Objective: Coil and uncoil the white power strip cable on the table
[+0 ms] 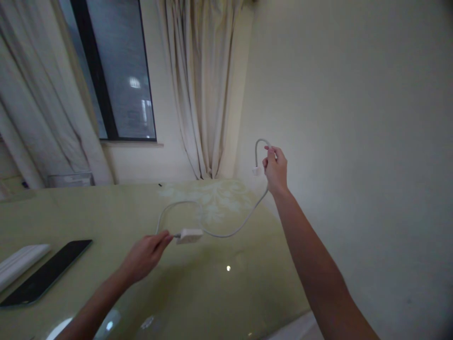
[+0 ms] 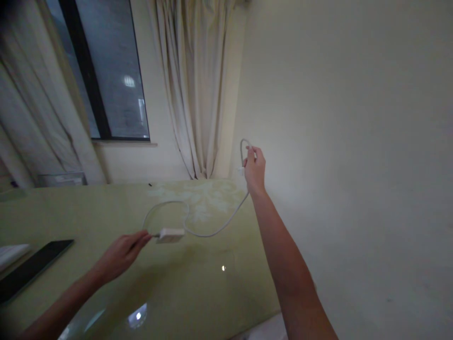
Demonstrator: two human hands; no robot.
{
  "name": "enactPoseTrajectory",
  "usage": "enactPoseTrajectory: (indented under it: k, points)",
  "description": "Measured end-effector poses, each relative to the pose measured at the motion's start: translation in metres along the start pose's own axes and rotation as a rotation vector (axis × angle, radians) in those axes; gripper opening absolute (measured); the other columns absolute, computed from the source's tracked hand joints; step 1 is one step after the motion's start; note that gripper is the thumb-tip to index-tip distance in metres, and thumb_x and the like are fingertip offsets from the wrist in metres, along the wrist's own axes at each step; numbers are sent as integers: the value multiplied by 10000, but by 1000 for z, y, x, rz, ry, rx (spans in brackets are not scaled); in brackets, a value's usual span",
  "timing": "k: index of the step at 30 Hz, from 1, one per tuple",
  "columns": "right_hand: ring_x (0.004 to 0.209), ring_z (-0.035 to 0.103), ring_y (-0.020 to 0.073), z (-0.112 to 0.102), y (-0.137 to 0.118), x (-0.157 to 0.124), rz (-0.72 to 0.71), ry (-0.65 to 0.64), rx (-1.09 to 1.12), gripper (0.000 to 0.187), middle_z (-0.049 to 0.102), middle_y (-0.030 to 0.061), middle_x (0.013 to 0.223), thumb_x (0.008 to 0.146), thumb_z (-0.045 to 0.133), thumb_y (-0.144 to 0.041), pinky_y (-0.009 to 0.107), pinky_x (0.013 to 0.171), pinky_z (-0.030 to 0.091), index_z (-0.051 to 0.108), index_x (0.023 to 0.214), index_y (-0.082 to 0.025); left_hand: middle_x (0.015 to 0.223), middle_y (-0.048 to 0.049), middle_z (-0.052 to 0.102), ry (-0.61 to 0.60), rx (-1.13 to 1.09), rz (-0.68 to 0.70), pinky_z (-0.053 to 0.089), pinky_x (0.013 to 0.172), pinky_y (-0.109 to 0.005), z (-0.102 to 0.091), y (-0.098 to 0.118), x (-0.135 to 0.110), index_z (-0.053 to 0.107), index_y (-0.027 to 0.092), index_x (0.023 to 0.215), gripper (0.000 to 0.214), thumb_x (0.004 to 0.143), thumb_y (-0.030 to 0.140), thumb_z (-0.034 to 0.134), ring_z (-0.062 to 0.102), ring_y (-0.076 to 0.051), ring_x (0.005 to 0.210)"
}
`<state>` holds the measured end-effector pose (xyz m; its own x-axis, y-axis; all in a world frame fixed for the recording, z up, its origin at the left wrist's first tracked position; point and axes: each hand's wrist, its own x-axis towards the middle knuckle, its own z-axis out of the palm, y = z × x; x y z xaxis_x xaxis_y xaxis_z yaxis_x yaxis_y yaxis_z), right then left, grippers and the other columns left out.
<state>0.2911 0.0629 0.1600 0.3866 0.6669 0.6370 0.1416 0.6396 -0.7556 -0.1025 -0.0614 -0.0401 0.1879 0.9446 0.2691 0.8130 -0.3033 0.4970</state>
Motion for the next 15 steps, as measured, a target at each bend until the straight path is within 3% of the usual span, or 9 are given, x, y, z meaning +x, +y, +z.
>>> enactPoseTrajectory:
  k: [2, 4, 7, 10, 12, 15]
  points:
    - [536, 374, 62, -1, -2, 13, -28, 39, -19, 290, 467, -75, 624, 1088, 459, -281, 301, 531, 215, 664, 1164, -90, 577, 20, 479, 241, -278, -8, 352, 538, -266, -27, 4, 5, 525, 226, 703, 520, 1002, 650, 490, 475, -150, 534]
    - [541, 356, 62, 2, -2, 22, -33, 41, -18, 305, 442, -81, 615, 1090, 442, -262, 316, 545, 206, 662, 1159, -64, 575, 61, 376, 449, -653, -74, 250, 450, -227, -50, 16, 13, 462, 224, 694, 530, 968, 660, 586, 345, -100, 464]
    - [544, 346, 75, 16, 3, 17, -36, -32, -1, 285, 449, -78, 619, 1085, 476, -282, 307, 546, 212, 679, 1125, -86, 553, 105, 298, 615, -1123, -110, 185, 394, -190, -75, 47, 33, 439, 220, 714, 439, 950, 495, 685, 202, -57, 400]
    - [541, 368, 95, 42, 11, -10, -34, -162, 34, 285, 466, -71, 622, 1052, 564, -405, 286, 532, 232, 696, 1062, -151, 512, 120, 259, 606, -1414, -183, 157, 353, -202, -92, 82, 61, 525, 217, 781, 178, 956, 244, 546, 131, -68, 357]
    - [542, 376, 105, 62, 17, -34, -19, -276, 89, 348, 450, -71, 623, 1015, 596, -511, 276, 531, 237, 698, 1061, -182, 514, 111, 286, 568, -1544, -192, 150, 350, -204, -98, 103, 82, 596, 187, 833, 179, 931, 150, 452, 143, -69, 354]
    - [552, 374, 110, 90, 24, -69, 61, -335, 189, 439, 429, -65, 639, 965, 608, -601, 276, 532, 236, 704, 1046, -181, 582, 85, 412, 517, -1587, -133, 204, 379, -178, -98, 130, 107, 690, 114, 931, 176, 881, 119, 521, 245, -40, 388]
